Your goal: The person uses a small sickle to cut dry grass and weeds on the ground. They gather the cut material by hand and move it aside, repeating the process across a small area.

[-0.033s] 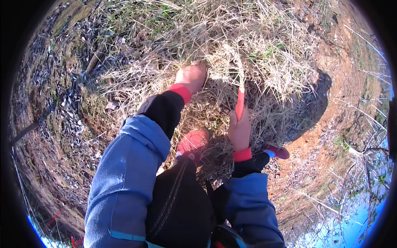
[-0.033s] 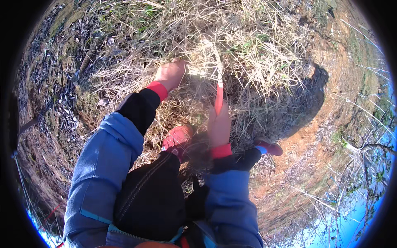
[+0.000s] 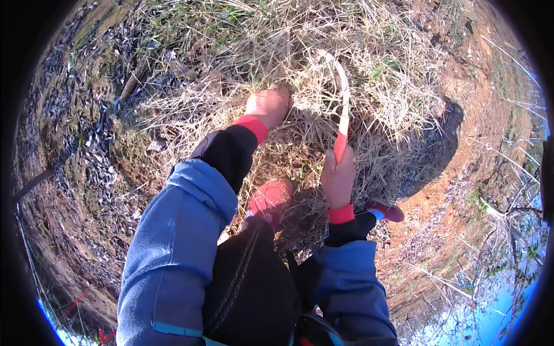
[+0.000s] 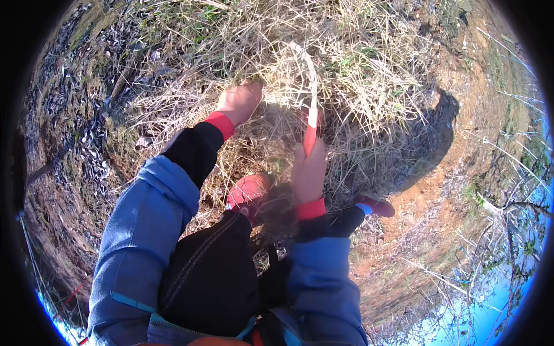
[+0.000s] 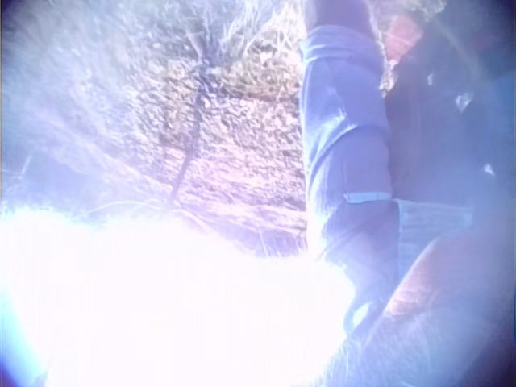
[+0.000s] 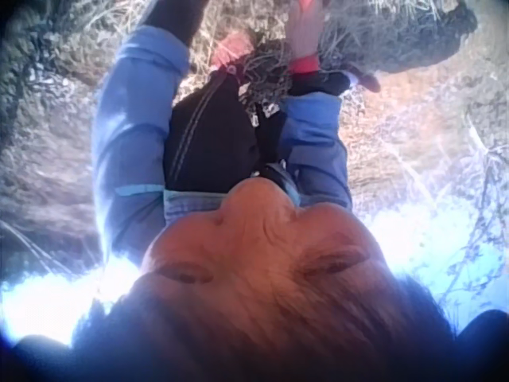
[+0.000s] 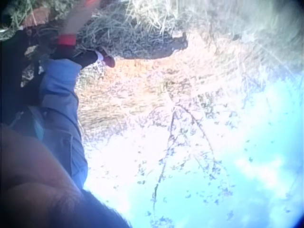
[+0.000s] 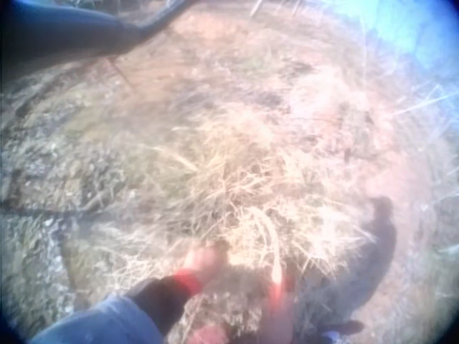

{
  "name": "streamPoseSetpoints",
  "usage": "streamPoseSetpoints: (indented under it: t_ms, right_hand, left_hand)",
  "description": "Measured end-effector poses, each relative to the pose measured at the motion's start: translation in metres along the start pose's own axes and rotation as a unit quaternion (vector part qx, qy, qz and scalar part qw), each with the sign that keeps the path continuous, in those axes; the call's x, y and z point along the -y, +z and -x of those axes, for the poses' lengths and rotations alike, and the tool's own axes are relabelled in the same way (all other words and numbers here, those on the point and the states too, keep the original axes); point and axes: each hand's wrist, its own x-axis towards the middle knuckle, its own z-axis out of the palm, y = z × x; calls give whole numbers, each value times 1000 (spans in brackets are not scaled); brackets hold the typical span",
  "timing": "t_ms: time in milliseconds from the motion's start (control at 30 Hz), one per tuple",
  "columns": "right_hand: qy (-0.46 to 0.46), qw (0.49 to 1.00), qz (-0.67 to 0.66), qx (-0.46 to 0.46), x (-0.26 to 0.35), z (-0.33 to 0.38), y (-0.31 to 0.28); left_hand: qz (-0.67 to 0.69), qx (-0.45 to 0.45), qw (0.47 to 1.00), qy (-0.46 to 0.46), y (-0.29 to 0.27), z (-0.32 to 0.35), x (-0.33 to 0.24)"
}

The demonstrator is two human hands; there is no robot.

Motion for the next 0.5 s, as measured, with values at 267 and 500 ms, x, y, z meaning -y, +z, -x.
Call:
streamPoseSetpoints:
  t_ms: [267, 500]
  right_hand:
    - [45, 992, 97, 60, -23, -18, 28]
    - [102, 985, 75, 118, -67, 146, 15]
  left_hand:
    - [-46, -44, 996, 65, 12, -4, 10]
    - [-10, -62, 994, 88, 18, 17, 9]
